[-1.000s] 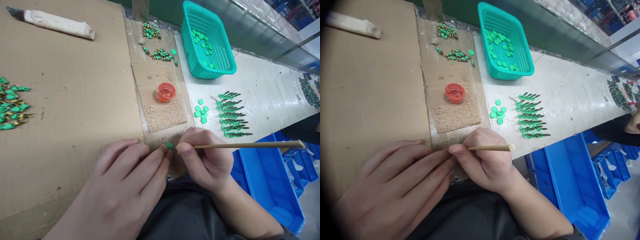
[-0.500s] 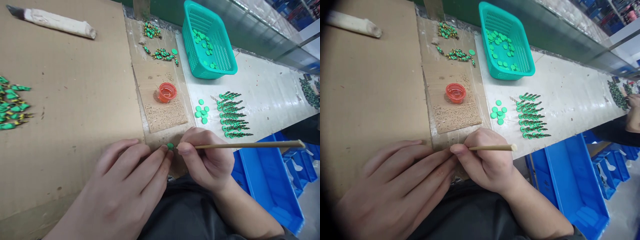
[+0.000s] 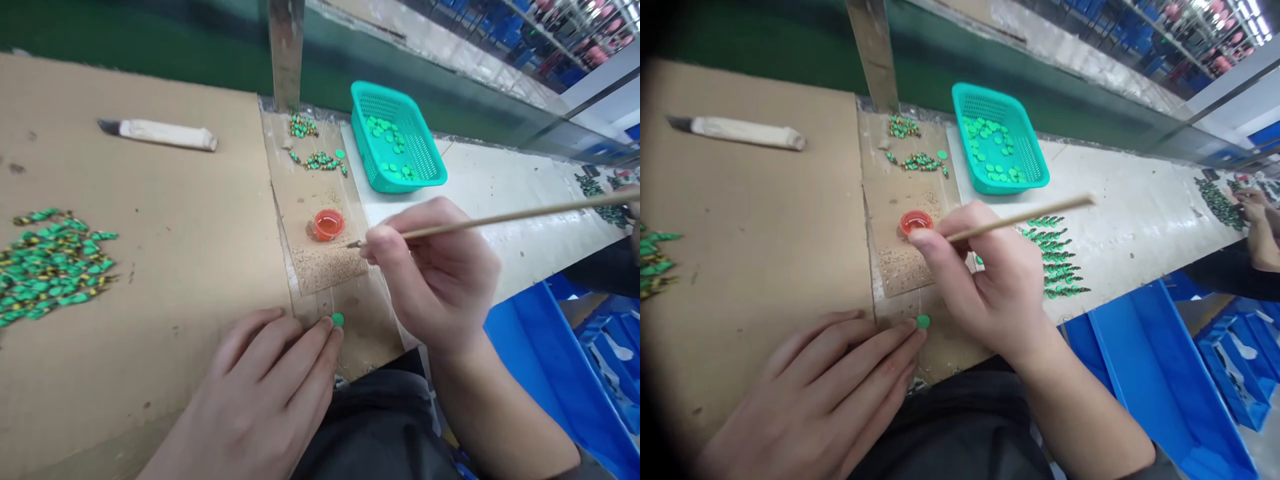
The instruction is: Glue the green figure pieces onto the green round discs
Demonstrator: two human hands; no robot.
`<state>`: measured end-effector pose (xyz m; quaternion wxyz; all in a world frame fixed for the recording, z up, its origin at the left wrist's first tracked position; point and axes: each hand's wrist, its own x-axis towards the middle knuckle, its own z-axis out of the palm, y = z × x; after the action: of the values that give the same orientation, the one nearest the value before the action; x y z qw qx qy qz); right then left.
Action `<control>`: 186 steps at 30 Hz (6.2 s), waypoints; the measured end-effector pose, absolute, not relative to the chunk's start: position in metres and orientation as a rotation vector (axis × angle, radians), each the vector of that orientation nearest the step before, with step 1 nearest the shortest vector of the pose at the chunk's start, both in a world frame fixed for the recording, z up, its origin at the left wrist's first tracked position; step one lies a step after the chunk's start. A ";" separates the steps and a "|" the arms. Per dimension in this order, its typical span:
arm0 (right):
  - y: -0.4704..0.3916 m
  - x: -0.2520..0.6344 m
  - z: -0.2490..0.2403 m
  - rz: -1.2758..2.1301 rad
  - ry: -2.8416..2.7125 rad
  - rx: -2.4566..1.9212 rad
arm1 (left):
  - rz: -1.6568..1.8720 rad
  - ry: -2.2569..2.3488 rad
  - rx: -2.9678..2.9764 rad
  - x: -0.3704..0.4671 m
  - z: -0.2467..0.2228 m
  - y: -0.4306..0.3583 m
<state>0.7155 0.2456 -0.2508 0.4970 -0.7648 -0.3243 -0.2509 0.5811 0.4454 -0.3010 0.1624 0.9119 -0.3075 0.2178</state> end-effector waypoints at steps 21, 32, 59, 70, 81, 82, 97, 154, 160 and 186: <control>0.263 0.766 -0.259 -0.512 -0.950 -1.952 | 0.738 -0.860 2.593 0.589 -0.303 0.445; 0.262 0.765 -0.258 -0.529 -0.919 -1.943 | 0.694 -0.870 2.607 0.588 -0.300 0.446; 0.222 0.673 -0.298 -0.297 -0.904 -1.793 | 0.538 -0.777 2.592 0.584 -0.294 0.441; 0.223 0.674 -0.297 -0.268 -0.915 -1.794 | 0.545 -0.776 2.579 0.586 -0.292 0.439; 0.223 0.674 -0.301 -0.277 -0.906 -1.752 | 0.533 -0.829 2.580 0.587 -0.290 0.441; 0.223 0.674 -0.301 -0.269 -0.909 -1.755 | 0.535 -0.826 2.581 0.587 -0.290 0.441; 0.225 0.700 -0.271 -0.428 -0.796 -1.786 | 0.577 -0.835 2.595 0.589 -0.287 0.440; 0.226 0.672 -0.295 -0.349 -0.867 -1.821 | 0.549 -0.863 2.608 0.590 -0.286 0.441; 0.227 0.672 -0.297 -0.339 -0.862 -1.822 | 0.539 -0.878 2.612 0.589 -0.287 0.442; 0.224 0.671 -0.298 -0.295 -0.865 -1.771 | 0.540 -0.860 2.615 0.587 -0.289 0.441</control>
<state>0.6708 0.2239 -0.2976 0.5433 -0.7460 -0.3646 -0.1245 0.5874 0.4414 -0.2887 0.1673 0.9190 -0.3022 0.1899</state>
